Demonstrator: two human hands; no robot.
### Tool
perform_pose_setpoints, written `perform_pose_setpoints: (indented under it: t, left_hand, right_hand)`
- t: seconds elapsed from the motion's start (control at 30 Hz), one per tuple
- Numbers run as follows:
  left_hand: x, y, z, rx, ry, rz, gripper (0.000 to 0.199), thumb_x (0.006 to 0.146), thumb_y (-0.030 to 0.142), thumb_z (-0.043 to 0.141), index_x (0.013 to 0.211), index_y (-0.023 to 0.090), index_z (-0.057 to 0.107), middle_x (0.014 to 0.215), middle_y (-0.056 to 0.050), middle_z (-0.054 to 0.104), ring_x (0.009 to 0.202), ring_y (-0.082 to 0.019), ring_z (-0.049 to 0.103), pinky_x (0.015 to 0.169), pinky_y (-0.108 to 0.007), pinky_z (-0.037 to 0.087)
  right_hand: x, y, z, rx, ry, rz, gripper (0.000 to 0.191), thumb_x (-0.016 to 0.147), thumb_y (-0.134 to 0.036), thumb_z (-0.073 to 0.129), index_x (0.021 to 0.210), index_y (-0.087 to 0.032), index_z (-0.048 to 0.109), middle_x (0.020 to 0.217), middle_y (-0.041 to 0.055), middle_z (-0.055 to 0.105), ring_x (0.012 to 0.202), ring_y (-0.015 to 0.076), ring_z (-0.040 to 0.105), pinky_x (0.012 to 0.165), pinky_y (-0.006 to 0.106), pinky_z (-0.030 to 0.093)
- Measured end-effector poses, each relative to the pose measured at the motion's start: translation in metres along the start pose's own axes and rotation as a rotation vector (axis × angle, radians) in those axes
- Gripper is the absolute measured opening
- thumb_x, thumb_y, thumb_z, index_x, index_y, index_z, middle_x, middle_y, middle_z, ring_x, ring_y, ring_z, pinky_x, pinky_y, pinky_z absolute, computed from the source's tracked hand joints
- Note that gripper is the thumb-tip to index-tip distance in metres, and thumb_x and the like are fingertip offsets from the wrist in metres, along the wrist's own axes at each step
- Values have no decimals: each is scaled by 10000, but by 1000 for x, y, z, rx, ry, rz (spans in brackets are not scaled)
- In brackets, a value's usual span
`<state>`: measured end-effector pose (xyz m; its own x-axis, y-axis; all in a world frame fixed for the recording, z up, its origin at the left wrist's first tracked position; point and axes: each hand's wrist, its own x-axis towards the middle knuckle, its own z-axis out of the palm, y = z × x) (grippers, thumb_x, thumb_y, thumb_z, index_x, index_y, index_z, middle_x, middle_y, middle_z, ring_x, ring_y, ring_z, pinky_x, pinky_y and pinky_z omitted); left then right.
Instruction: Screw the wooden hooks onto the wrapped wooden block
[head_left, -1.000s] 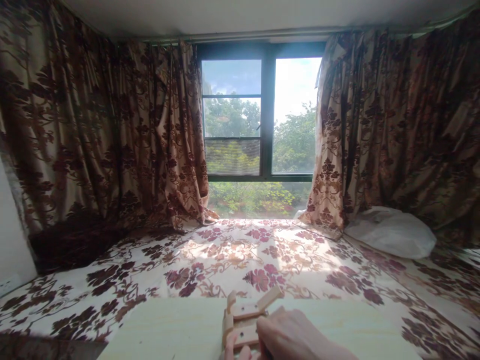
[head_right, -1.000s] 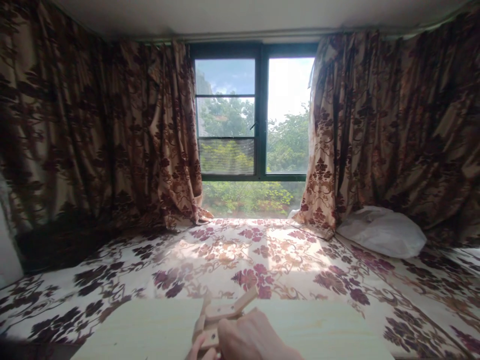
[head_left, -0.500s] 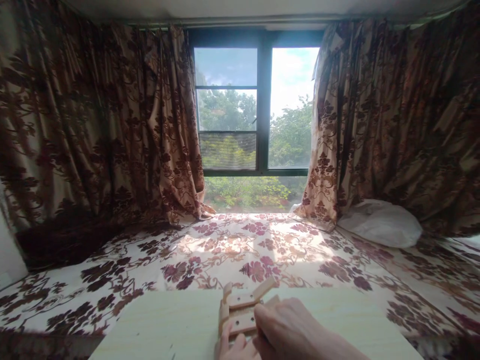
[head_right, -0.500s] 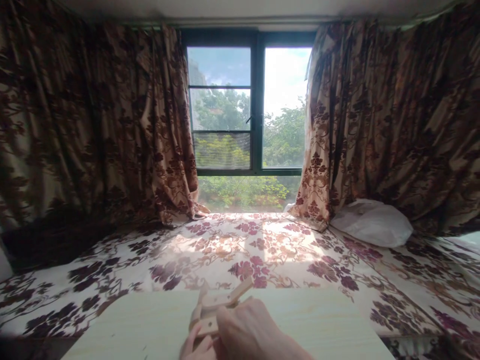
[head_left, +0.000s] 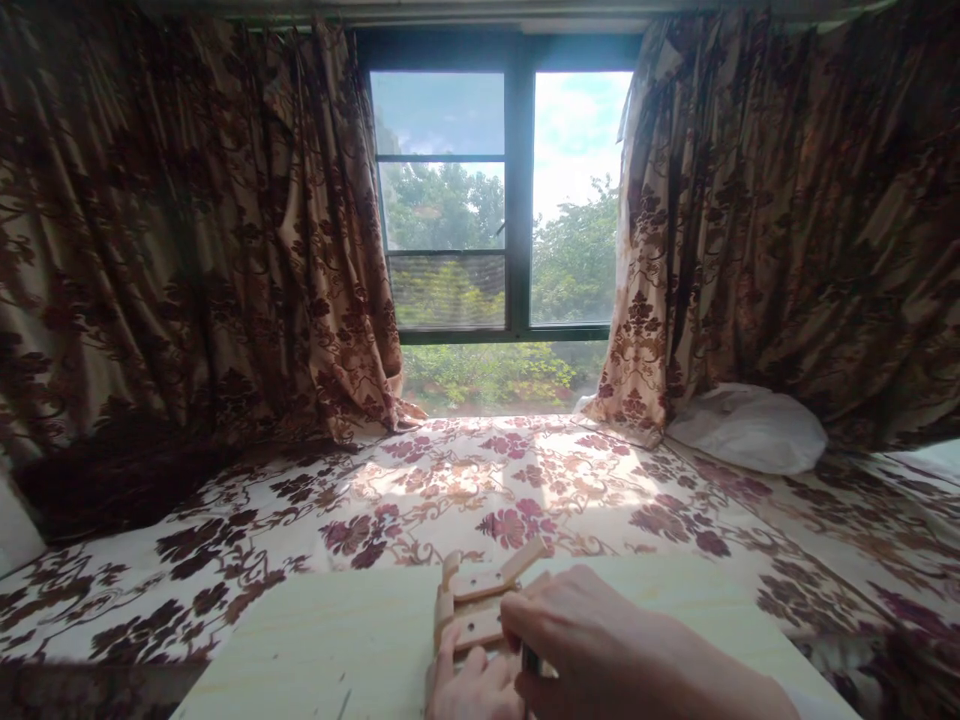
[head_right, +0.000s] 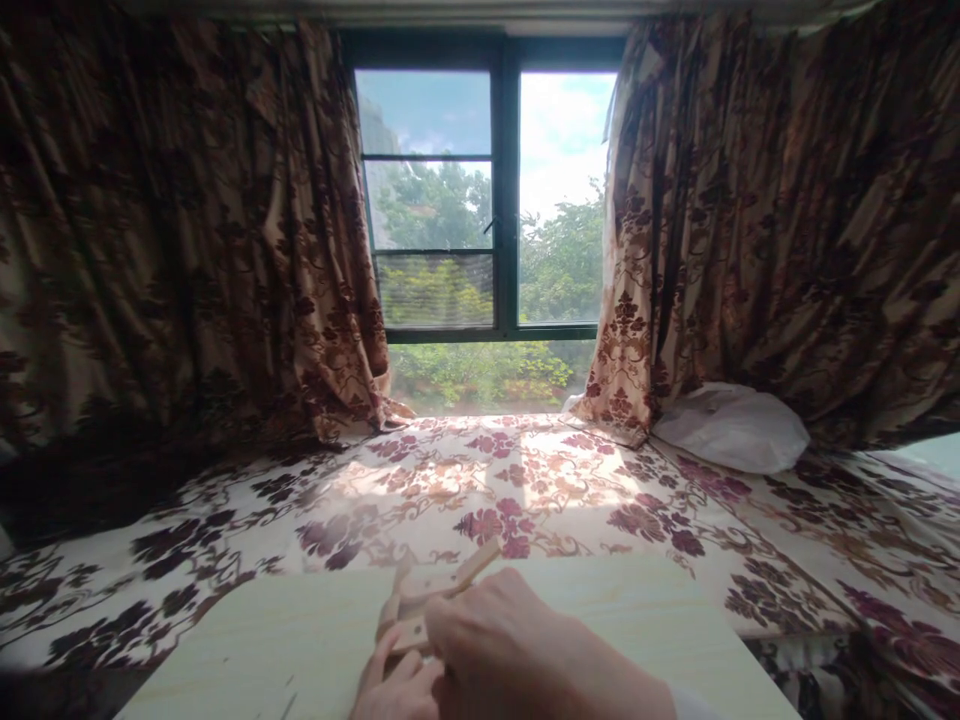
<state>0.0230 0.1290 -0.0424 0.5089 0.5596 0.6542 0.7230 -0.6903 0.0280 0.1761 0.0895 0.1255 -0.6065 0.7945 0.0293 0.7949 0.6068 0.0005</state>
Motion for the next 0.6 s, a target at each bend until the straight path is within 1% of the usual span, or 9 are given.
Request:
perform_pose_setpoints:
  t: [0.07,0.1,0.13,0.2,0.27,0.3,0.4,0.5,0.6]
  left_hand:
    - [3,6,-11,-27,-36,-21,31,648,267,666,644,285,641,625,56,653,638,-180,578,916,-420,329]
    - [5,11,-20,-47,-60,-38,60,609,280,690,624,273,632,647,48,658,676,-193,588,925,-428,327]
    - [8,16,-29,-73,-98,-45,121,564,301,718,652,273,639,695,47,668,718,-202,592,932,-426,330]
    - [16,26,-47,-111,-154,-105,173,586,240,696,753,269,657,805,31,680,800,-216,592,956,-444,319]
    - [23,34,-61,-146,-199,-152,200,623,188,658,810,259,663,858,18,679,849,-223,584,962,-456,322]
    - [26,37,-66,-160,-221,-170,203,625,164,646,807,254,665,859,16,678,869,-230,580,961,-465,325]
    - [32,40,-73,-181,-265,-190,220,631,124,619,808,243,674,854,7,679,900,-243,570,955,-480,332]
    - [33,39,-71,-181,-292,-178,188,650,138,615,792,240,683,826,-5,682,921,-252,564,984,-495,302]
    - [34,36,-68,-170,-308,-158,162,660,169,625,795,234,689,825,-24,680,936,-260,561,994,-499,291]
  right_hand:
    - [-4,1,-2,18,24,-64,125,721,-189,511,833,-175,565,757,50,673,628,167,605,434,268,192]
    - [-5,1,-2,23,37,-88,118,742,-171,496,843,-174,558,775,49,671,642,161,597,443,266,201]
    - [-6,1,-2,25,45,-99,101,764,-161,481,836,-171,550,782,50,669,646,157,589,451,266,210]
    - [-7,0,-2,27,43,-93,76,797,-164,464,817,-164,537,776,52,663,640,152,575,466,266,224]
    - [-8,-1,-3,31,37,-77,73,812,-176,459,818,-158,530,763,54,657,626,151,564,474,268,229]
    - [-8,-1,-4,33,31,-73,78,819,-179,454,820,-156,528,756,55,654,622,150,561,479,268,232]
    - [-9,-1,-5,25,34,-73,94,840,-185,438,832,-151,525,749,55,647,621,147,556,488,266,238]
    - [-7,-1,-5,0,33,-85,106,843,-192,432,802,-153,521,731,53,640,585,142,545,470,269,217]
    - [-2,0,-4,-6,19,-71,108,830,-216,445,776,-158,518,672,46,626,529,133,522,451,272,185]
